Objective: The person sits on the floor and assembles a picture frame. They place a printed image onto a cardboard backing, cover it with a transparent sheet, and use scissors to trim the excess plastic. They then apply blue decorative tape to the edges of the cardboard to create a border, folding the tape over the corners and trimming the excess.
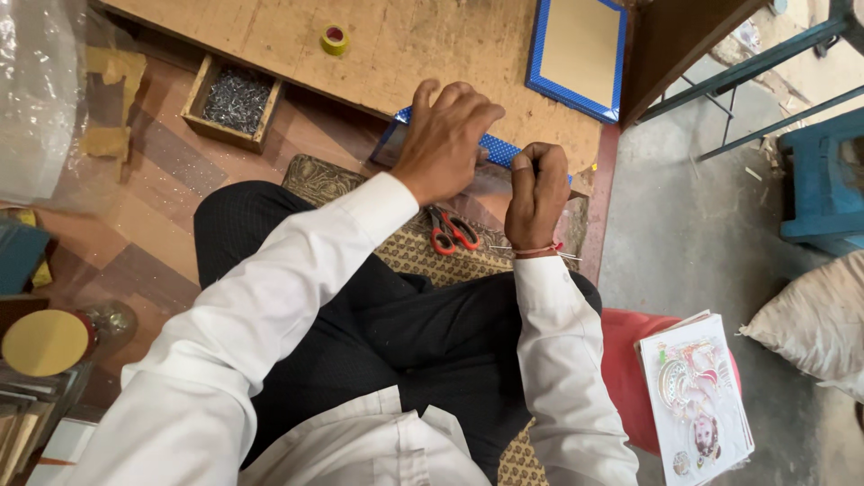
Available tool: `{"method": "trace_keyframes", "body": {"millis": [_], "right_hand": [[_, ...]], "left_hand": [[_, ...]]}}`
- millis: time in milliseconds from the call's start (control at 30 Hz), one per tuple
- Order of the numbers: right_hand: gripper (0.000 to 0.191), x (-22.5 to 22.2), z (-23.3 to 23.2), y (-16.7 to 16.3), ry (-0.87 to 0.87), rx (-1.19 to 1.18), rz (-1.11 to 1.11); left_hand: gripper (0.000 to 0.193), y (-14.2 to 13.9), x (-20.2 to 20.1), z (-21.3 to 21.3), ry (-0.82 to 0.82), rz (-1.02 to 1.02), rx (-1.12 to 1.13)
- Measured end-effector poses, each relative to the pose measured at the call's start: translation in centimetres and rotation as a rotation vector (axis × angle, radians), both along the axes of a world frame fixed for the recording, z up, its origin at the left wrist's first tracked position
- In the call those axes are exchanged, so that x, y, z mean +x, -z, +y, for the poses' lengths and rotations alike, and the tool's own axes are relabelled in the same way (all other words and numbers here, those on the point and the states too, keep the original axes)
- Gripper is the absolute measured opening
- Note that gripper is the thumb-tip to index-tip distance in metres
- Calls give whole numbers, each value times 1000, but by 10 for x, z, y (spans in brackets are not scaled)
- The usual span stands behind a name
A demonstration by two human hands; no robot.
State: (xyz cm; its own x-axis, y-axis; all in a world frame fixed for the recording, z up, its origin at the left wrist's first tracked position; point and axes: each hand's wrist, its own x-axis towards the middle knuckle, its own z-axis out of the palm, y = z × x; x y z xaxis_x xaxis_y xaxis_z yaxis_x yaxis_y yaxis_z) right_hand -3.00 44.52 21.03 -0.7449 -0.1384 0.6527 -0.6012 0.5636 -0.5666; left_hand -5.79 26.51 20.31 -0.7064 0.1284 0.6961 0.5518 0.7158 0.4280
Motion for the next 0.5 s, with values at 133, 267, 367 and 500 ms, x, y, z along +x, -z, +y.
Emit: {"method": "trace_keyframes", "body": {"millis": [133,267,367,500], "right_hand": [[13,-3,3,0,15,-115,-93],[6,5,2,-7,41,-57,-56],[7,9,-1,-16,2,128,63],[8,9,-9,-24,-30,210,107]], "left_hand": [[40,-10,-21,-4,152,-488,-27],[39,-11,-28,-9,220,-516,52],[42,-9,-25,-10,205,-442,84],[40,-4,-23,-15,192,-328,82]]}}
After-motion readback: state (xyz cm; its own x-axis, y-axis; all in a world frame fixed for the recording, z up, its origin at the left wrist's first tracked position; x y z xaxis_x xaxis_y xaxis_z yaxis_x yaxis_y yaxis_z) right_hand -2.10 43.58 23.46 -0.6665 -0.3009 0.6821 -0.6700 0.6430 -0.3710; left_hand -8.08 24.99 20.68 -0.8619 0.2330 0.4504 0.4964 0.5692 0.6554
